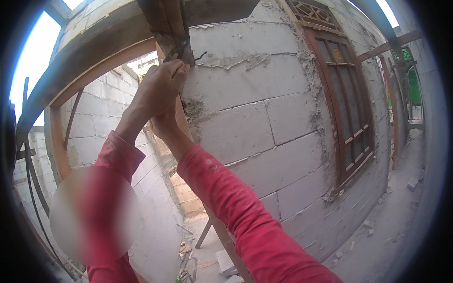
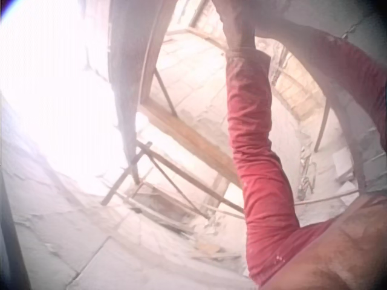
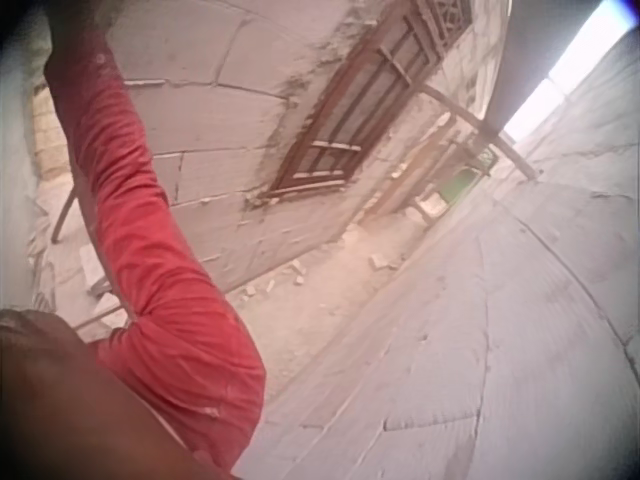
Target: The person removes metal and wooden supports from a wall and ceiling structure using pliers. They detach metal rods and wooden beams, then move through the room to continue dismantling the framework.
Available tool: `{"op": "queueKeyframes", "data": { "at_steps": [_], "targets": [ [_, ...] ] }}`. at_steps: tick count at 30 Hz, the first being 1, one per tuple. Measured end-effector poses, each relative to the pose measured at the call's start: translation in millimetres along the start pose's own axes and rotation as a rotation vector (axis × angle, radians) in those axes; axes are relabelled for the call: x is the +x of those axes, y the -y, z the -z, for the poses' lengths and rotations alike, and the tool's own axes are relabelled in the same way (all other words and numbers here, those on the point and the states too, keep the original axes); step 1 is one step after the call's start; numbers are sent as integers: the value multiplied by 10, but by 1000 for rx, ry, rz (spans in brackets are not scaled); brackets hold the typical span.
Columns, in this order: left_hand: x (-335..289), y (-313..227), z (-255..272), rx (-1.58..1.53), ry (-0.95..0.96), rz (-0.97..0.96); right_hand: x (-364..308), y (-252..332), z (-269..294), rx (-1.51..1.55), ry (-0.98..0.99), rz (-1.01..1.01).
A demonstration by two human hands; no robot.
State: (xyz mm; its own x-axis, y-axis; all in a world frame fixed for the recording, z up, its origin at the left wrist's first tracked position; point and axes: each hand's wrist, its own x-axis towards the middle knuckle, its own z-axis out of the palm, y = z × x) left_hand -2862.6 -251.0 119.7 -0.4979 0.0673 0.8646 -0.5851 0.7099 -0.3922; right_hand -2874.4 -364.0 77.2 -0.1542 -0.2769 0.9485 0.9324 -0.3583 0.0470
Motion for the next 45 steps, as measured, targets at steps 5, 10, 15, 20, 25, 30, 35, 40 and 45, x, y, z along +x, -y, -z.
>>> {"op": "queueKeyframes", "data": {
  "at_steps": [5, 10, 15, 20, 25, 30, 35, 40, 45],
  "targets": [
    [-419, 100, 224, -103, 72, 119, 12, 408, 138, -451, 152, -37],
    [-640, 333, 545, -82, 22, 208, -108, 1418, 30, -803, 60, -368],
    [-927, 689, 563, -11, 64, 293, -60, 2073, -254, -1079, 172, -530],
    [-1109, 541, 489, -80, 144, 374, 188, 2587, -475, -1288, 238, -625],
    [-1456, 663, 422, -142, 163, 366, 147, 2526, -636, -1229, 184, -617],
    [-1845, 797, 370, -213, 142, 385, -143, 1763, -394, -717, -45, -543],
    [-2338, 862, 604, -248, 150, 389, -86, 937, -184, -219, 46, -369],
    [-2802, 1035, 825, -220, 272, 511, 71, 257, -392, -41, 7, -67],
    [-3209, 1477, 763, -256, 270, 617, 308, -215, -707, -5, -60, 140]
  ]
}}
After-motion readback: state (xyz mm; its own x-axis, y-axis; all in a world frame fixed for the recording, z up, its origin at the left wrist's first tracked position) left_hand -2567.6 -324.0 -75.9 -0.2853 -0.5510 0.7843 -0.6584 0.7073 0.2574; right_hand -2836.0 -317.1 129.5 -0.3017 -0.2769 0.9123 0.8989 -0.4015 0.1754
